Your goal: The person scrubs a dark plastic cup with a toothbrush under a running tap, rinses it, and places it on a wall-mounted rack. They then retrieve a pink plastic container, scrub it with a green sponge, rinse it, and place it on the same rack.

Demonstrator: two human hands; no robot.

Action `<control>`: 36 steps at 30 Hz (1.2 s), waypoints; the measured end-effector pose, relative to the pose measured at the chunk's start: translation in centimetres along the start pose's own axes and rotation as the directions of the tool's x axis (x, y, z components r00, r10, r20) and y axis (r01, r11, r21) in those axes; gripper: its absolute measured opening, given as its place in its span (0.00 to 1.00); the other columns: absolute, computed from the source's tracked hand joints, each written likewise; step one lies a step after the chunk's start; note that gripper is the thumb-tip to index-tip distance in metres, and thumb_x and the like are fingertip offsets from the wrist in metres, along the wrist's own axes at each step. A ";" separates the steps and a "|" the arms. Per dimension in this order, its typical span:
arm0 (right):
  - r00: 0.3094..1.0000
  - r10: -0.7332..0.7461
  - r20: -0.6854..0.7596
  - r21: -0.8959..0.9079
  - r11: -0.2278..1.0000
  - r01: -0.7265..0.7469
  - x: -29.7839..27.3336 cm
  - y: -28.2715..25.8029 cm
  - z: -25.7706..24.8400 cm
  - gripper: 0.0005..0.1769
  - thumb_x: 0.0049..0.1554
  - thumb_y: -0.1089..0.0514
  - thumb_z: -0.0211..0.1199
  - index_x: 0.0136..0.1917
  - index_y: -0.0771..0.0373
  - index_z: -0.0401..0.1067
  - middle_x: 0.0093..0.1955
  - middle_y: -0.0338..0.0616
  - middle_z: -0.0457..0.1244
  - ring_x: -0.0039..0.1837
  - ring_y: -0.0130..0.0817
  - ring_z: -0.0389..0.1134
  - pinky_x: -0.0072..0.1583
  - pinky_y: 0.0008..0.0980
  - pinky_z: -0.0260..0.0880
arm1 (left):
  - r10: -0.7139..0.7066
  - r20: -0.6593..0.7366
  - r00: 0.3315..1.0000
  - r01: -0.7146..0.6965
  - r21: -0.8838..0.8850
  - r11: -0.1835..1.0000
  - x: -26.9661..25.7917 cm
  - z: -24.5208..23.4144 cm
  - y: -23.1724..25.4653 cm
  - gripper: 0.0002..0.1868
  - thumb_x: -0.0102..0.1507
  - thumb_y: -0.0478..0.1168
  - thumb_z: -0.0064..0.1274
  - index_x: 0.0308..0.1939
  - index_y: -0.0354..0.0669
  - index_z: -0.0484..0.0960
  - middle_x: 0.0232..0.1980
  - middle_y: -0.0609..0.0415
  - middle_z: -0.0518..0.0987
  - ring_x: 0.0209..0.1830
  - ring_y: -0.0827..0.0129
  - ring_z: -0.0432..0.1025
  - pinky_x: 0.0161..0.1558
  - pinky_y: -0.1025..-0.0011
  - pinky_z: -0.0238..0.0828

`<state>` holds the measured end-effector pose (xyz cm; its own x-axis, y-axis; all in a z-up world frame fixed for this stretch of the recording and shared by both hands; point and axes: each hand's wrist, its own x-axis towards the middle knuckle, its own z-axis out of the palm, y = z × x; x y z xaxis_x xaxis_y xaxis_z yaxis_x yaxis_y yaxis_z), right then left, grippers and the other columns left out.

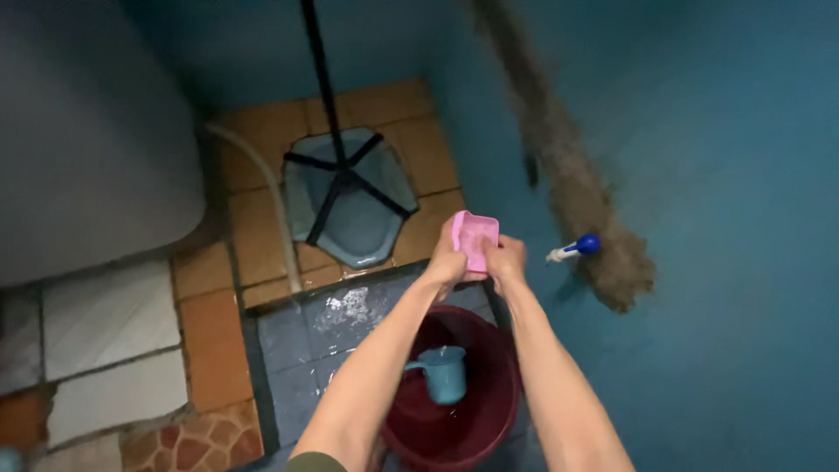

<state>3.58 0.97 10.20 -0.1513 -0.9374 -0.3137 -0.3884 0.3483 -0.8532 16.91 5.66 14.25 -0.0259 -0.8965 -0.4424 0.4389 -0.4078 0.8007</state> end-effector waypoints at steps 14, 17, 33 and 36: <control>0.849 -0.417 -0.325 -0.285 0.899 0.333 3.7 -2.4 -6.9 0.19 0.50 0.66 0.61 0.56 0.69 0.70 0.46 0.63 0.69 0.50 0.61 0.71 0.52 0.51 0.69 | -0.008 -0.158 0.987 0.054 0.289 0.956 8.1 7.3 1.9 0.36 0.65 0.66 0.44 0.73 0.58 0.65 0.65 0.47 0.76 0.48 0.56 0.79 0.37 0.62 0.83; 0.814 -0.514 -0.272 -0.456 0.813 0.362 4.2 -2.9 -7.1 0.10 0.53 0.62 0.64 0.48 0.68 0.73 0.44 0.67 0.68 0.50 0.67 0.70 0.53 0.57 0.69 | 0.204 -0.215 0.955 -0.077 0.485 0.871 10.5 7.3 -0.5 0.31 0.68 0.62 0.49 0.69 0.52 0.71 0.62 0.42 0.80 0.55 0.54 0.77 0.47 0.63 0.76; 0.991 0.080 -0.111 0.322 0.946 -0.040 1.0 -4.5 -3.2 0.14 0.59 0.56 0.67 0.54 0.67 0.76 0.51 0.51 0.71 0.52 0.47 0.76 0.50 0.49 0.74 | 0.453 -0.296 0.841 -0.279 0.480 0.832 2.2 -3.4 -0.8 0.27 0.64 0.31 0.47 0.67 0.44 0.62 0.56 0.37 0.80 0.56 0.44 0.77 0.56 0.54 0.74; 0.826 -0.537 -0.173 -0.322 0.823 0.468 -5.2 -6.5 -1.7 0.13 0.57 0.62 0.59 0.56 0.65 0.72 0.49 0.65 0.71 0.55 0.66 0.71 0.54 0.54 0.70 | 0.581 -0.222 0.783 -0.196 0.799 0.569 -5.5 -5.3 1.6 0.33 0.64 0.33 0.50 0.73 0.49 0.61 0.57 0.34 0.77 0.58 0.37 0.73 0.57 0.47 0.70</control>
